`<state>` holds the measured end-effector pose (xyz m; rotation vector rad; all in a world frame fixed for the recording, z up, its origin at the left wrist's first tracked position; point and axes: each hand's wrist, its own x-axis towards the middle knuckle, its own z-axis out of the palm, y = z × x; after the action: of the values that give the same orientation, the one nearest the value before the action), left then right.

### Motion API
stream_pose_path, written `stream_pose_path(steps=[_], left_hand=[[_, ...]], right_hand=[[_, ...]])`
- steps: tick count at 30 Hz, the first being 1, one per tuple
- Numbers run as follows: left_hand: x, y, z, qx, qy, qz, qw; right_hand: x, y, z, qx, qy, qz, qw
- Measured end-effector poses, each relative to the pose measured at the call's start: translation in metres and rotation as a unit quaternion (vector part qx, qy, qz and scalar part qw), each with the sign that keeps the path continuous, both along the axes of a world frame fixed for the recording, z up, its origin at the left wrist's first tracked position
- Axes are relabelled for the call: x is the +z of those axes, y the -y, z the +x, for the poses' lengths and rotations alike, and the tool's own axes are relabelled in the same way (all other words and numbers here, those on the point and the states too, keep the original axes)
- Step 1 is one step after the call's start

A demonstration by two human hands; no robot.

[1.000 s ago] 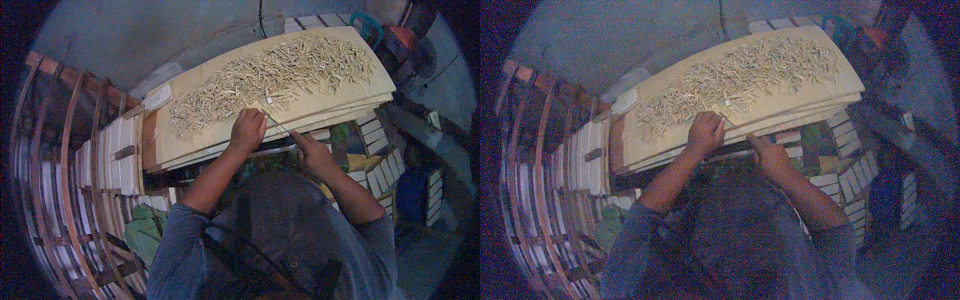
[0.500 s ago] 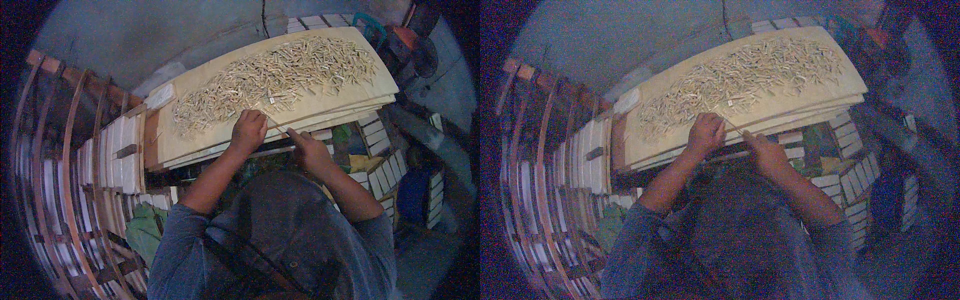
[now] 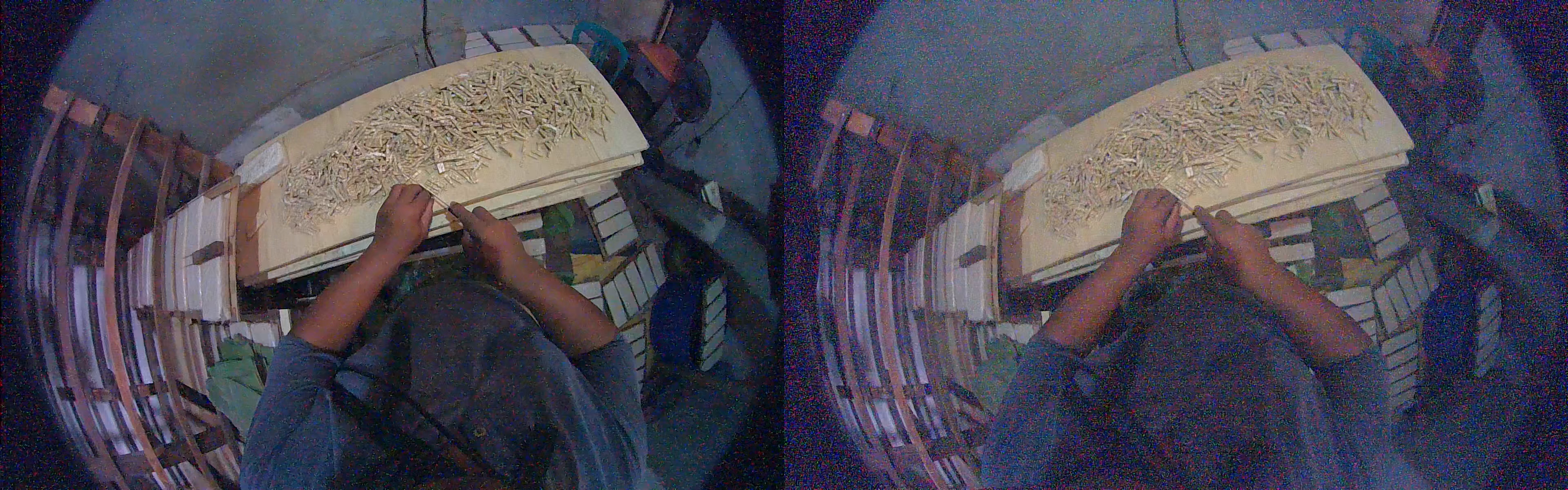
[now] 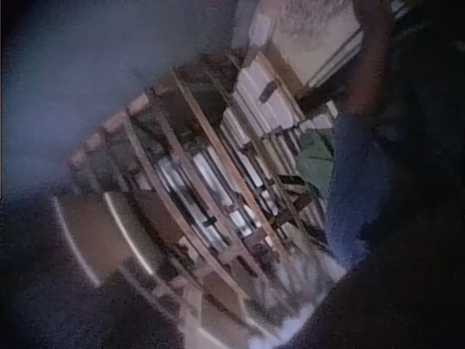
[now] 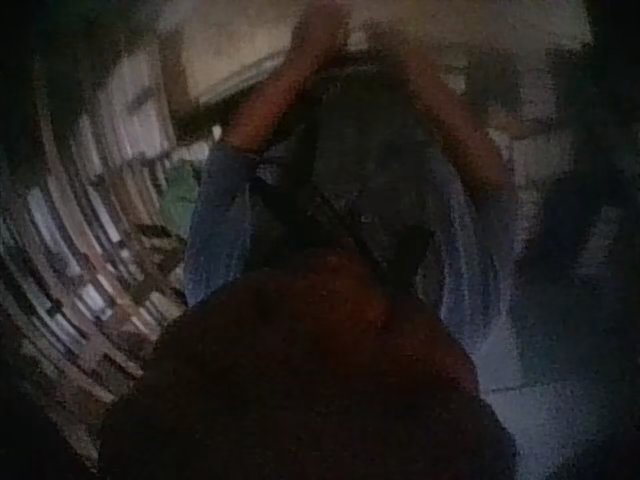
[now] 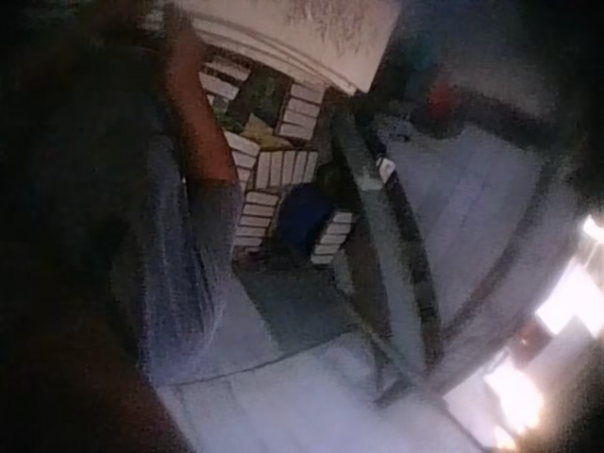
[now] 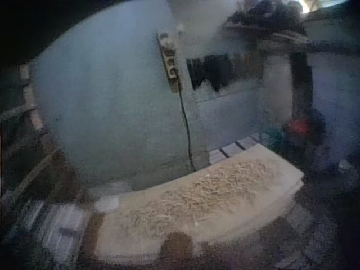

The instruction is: The person uses a knife to cut small wooden sticks on a wooden board. They repeatedly pick up sticks, position them against a guide, and slice them into smaller pieces, accumulating a pile of cut wood on the board.

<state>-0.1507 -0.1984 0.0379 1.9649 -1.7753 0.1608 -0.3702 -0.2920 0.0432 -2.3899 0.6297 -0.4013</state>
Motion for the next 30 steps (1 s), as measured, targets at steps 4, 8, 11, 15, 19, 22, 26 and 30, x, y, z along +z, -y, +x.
stream_pose_path(steps=[4, 8, 11, 15, 19, 22, 26, 30], left_hand=[[-0.002, -0.003, 0.004, -0.007, -0.003, 0.0, 1.0], [-0.004, -0.002, 0.002, -0.008, 0.022, -0.049, 0.999], [-0.004, -0.003, 0.001, -0.009, 0.024, -0.056, 0.998], [-0.003, -0.005, 0.001, 0.003, 0.012, 0.006, 1.0], [-0.007, -0.005, 0.004, -0.003, 0.012, 0.002, 1.0], [-0.007, -0.008, 0.004, -0.007, 0.008, -0.02, 1.0], [0.0, -0.009, 0.001, 0.0, -0.002, -0.007, 1.0], [0.0, -0.009, 0.002, 0.0, 0.015, 0.019, 1.0]], right_hand=[[0.008, -0.004, -0.022, -0.004, -0.029, -0.002, 1.0], [0.016, -0.005, -0.04, -0.031, -0.078, -0.014, 0.996], [0.007, 0.003, -0.034, -0.026, -0.041, -0.003, 0.999], [0.005, 0.004, -0.005, 0.003, 0.017, -0.027, 0.999], [-0.004, -0.003, -0.007, 0.012, 0.009, -0.036, 0.999], [0.002, -0.006, -0.028, 0.006, -0.032, -0.024, 0.999], [0.007, -0.005, -0.04, -0.015, -0.004, -0.013, 1.0], [0.018, -0.002, -0.015, 0.005, -0.008, -0.016, 1.0]])
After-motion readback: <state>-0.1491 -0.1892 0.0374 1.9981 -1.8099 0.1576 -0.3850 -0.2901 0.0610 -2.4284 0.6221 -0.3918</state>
